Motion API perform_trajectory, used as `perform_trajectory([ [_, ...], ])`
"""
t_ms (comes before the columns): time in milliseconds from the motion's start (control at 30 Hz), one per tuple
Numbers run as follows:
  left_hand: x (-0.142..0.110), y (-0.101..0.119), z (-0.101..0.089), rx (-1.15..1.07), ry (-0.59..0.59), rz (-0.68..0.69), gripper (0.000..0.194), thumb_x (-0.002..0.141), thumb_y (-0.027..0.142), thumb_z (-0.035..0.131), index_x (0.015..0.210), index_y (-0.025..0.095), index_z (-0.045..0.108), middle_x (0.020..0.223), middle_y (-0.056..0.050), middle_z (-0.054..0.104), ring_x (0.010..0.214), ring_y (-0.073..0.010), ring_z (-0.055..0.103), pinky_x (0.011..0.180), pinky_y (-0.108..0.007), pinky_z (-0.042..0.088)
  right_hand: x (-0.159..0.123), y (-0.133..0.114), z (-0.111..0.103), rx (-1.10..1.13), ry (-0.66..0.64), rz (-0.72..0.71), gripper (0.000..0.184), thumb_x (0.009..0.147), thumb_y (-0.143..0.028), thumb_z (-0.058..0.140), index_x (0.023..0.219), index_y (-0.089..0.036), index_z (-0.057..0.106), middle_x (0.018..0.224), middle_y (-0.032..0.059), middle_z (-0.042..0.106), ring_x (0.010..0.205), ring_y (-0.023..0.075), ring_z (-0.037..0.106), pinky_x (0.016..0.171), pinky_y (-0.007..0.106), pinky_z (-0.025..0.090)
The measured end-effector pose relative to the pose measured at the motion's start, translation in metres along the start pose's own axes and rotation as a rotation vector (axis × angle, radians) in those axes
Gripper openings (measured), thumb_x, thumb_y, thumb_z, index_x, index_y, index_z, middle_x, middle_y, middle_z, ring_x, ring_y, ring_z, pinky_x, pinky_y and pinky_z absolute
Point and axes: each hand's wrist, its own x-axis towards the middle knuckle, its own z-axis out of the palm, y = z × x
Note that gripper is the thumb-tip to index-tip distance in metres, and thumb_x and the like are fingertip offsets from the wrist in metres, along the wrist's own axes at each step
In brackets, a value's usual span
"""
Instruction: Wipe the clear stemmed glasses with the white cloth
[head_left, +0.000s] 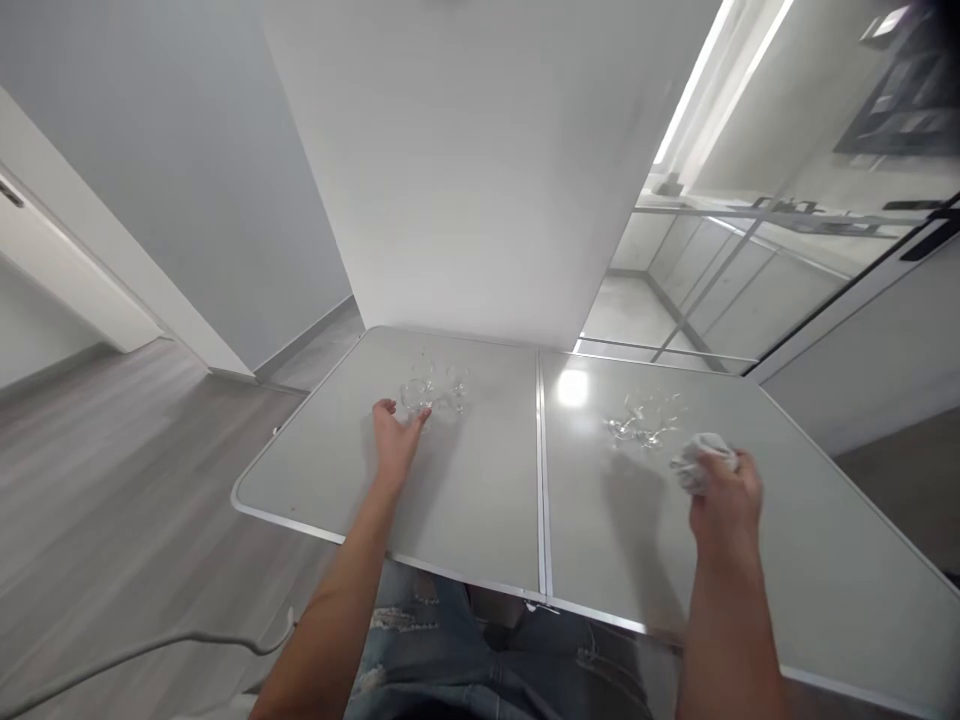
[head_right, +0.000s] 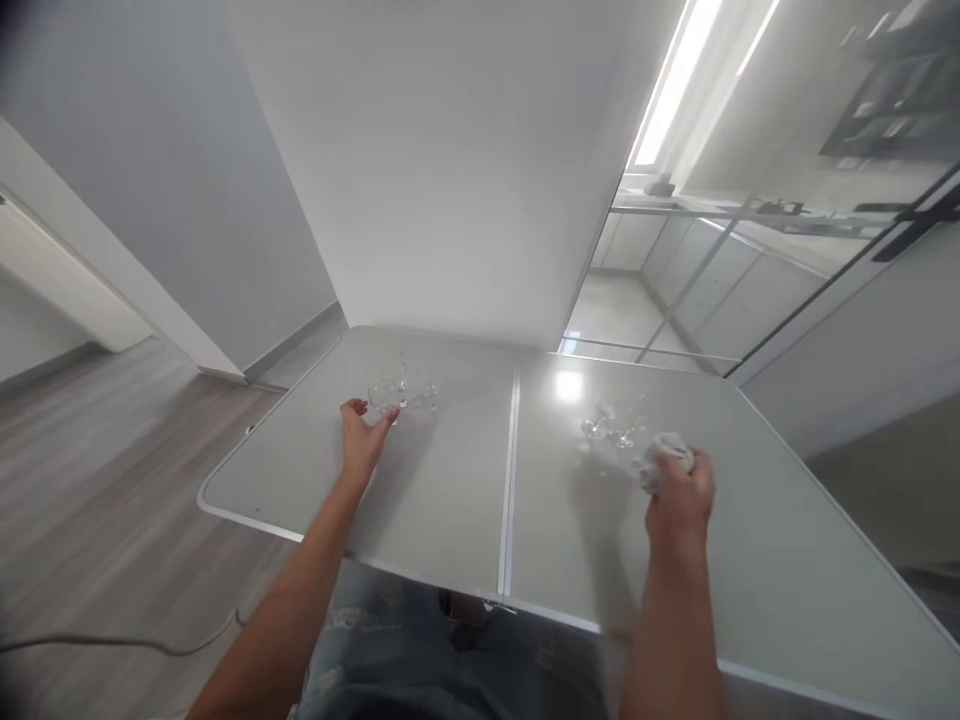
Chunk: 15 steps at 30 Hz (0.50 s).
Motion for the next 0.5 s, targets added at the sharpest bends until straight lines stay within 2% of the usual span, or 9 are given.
perform_trajectory([
  [33, 0.005, 0.003, 0.004, -0.026, -0.013, -0.005, 0.07, 0.072, 0.052, 0.079, 0.122, 0.02, 0.042, 0.122, -0.013, 0.056, 0.116, -0.0275, 0.056, 0.097, -0.044, 0.046, -0.015, 0.002, 0.004, 0.104, -0.075, 0.06, 0.024, 0.068, -0.028, 0.072, 0.091, -0.024, 0.063, 0.085, 0.0019, 0.06, 0.068, 0.0157, 0.057, 0.053, 0.027, 0.045],
  [100, 0.01, 0.007, 0.01, -0.057, -0.042, 0.019, 0.065, 0.072, 0.049, 0.08, 0.12, 0.022, 0.044, 0.119, -0.011, 0.06, 0.116, -0.0271, 0.059, 0.096, -0.043, 0.047, -0.045, 0.008, 0.011, 0.214, -0.263, 0.188, 0.032, 0.065, -0.031, 0.079, 0.093, -0.022, 0.065, 0.086, 0.0008, 0.062, 0.068, 0.0139, 0.059, 0.052, 0.023, 0.046],
  [233, 0.01, 0.006, 0.013, -0.133, -0.086, 0.085, 0.047, 0.082, 0.044, 0.072, 0.117, 0.023, 0.048, 0.108, -0.008, 0.068, 0.107, -0.0254, 0.065, 0.091, -0.04, 0.05, -0.09, 0.022, 0.021, 0.168, -0.446, 0.214, 0.036, 0.071, -0.041, 0.082, 0.098, -0.021, 0.069, 0.09, 0.0024, 0.066, 0.069, 0.0136, 0.059, 0.053, 0.022, 0.045],
  [367, -0.004, 0.013, 0.011, -0.159, -0.003, 0.223, 0.051, 0.086, 0.043, 0.068, 0.128, 0.022, 0.046, 0.111, -0.009, 0.067, 0.103, -0.0233, 0.066, 0.09, -0.038, 0.05, -0.103, 0.019, 0.039, 0.119, -0.533, 0.057, 0.031, 0.071, -0.045, 0.082, 0.084, -0.018, 0.072, 0.088, 0.0027, 0.065, 0.078, 0.016, 0.058, 0.062, 0.024, 0.045],
  [433, -0.017, 0.022, 0.015, -0.125, 0.007, 0.324, 0.056, 0.085, 0.044, 0.07, 0.131, 0.021, 0.046, 0.111, -0.009, 0.067, 0.1, -0.0226, 0.066, 0.09, -0.038, 0.05, -0.102, 0.012, 0.054, 0.118, -0.645, 0.099, 0.03, 0.077, -0.048, 0.077, 0.079, -0.018, 0.071, 0.077, 0.0004, 0.062, 0.07, 0.0138, 0.053, 0.059, 0.024, 0.04],
  [500, -0.035, 0.034, 0.026, -0.085, -0.084, 0.452, 0.055, 0.084, 0.044, 0.071, 0.129, 0.02, 0.049, 0.106, -0.008, 0.066, 0.092, -0.0214, 0.065, 0.09, -0.038, 0.05, -0.097, 0.008, 0.072, 0.148, -0.686, 0.16, 0.033, 0.078, -0.051, 0.075, 0.083, -0.018, 0.072, 0.074, 0.0, 0.063, 0.066, 0.0137, 0.052, 0.058, 0.024, 0.039],
])
